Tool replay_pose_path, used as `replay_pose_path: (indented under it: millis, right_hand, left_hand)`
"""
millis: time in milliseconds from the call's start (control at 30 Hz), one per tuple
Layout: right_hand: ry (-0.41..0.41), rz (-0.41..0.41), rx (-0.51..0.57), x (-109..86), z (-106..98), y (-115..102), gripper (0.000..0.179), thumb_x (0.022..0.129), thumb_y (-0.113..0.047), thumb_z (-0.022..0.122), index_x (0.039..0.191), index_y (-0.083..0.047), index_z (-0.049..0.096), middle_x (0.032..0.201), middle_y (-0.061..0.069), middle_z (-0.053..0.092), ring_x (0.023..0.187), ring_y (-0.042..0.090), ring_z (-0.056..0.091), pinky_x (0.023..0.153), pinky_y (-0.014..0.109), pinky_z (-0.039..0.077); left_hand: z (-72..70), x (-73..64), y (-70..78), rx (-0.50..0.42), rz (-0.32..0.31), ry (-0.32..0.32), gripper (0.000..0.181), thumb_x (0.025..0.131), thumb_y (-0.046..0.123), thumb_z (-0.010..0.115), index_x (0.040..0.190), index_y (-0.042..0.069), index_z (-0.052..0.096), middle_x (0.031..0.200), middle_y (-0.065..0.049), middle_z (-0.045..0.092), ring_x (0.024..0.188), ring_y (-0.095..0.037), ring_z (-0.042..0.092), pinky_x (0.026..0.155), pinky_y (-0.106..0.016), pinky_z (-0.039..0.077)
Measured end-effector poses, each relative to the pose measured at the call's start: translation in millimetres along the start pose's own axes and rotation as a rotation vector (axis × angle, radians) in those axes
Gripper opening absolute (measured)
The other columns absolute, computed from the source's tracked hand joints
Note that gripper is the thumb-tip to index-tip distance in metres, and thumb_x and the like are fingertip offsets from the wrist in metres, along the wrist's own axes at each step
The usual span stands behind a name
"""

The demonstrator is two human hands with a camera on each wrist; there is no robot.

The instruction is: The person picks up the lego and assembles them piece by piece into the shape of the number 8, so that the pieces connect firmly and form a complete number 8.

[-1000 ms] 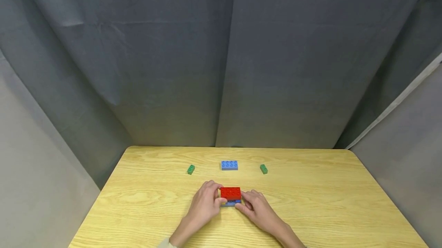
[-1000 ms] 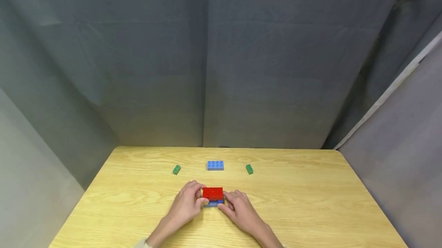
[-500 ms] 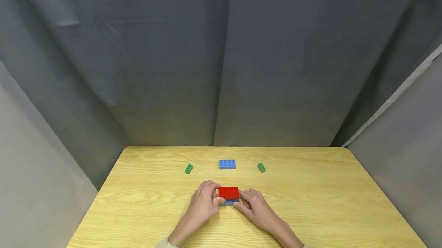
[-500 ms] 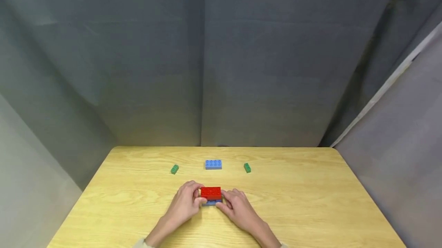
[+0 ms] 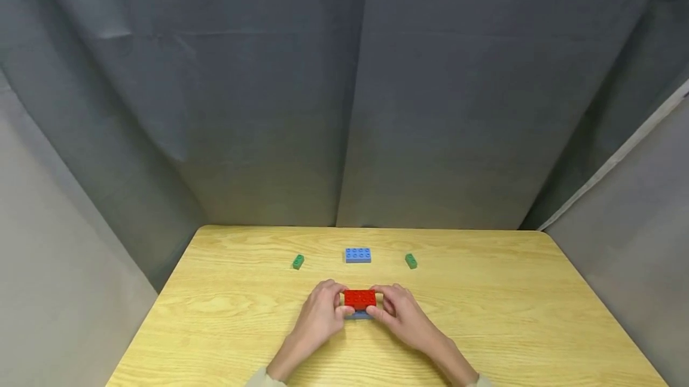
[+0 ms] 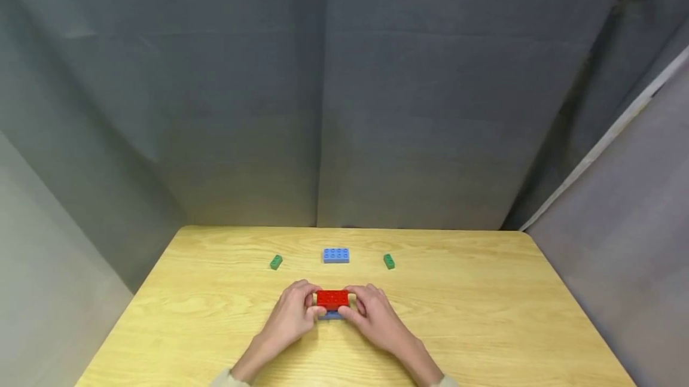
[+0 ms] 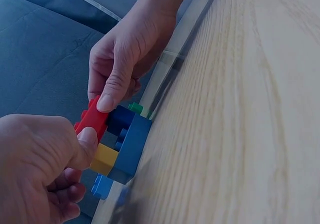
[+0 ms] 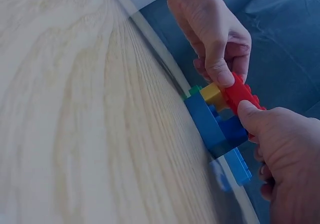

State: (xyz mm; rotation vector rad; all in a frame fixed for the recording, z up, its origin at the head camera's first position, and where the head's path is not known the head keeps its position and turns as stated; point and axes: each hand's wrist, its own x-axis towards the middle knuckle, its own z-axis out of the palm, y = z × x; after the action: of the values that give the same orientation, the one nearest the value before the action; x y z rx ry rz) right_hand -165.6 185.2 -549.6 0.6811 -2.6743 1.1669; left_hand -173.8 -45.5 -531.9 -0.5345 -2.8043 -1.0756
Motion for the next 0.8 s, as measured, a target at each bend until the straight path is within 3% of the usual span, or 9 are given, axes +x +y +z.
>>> replay_pose_path:
  millis: [433,800]
  right_hand:
    - [-0.041,0.025,-0.039,2.1,-1.9,-1.6,0.055,0.098,-0.042,0.07,0.134,-0.001,0.068,0.07,-0.014,0.041,0.069,0.002,0.036,0.073,0.027,0.033]
    - [0.018,-0.074,-0.036,0.8,5.7,5.1,0.04,0.098,-0.034,0.073,0.129,-0.009,0.072,0.065,-0.018,0.035,0.064,-0.001,0.031,0.07,0.024,0.034]
  left_hand:
    - [1.4,-0.2,-0.2,-0.013,0.016,0.027,0.039,0.083,0.017,0.089,0.116,0.004,0.074,0.077,0.008,0.051,0.072,-0.007,0.045,0.06,-0.023,0.04]
    - [4.6,-3.1,-2.0,-0.002,0.019,0.04,0.039,0.083,0.017,0.088,0.116,0.003,0.074,0.078,0.007,0.052,0.072,-0.007,0.045,0.06,-0.022,0.041]
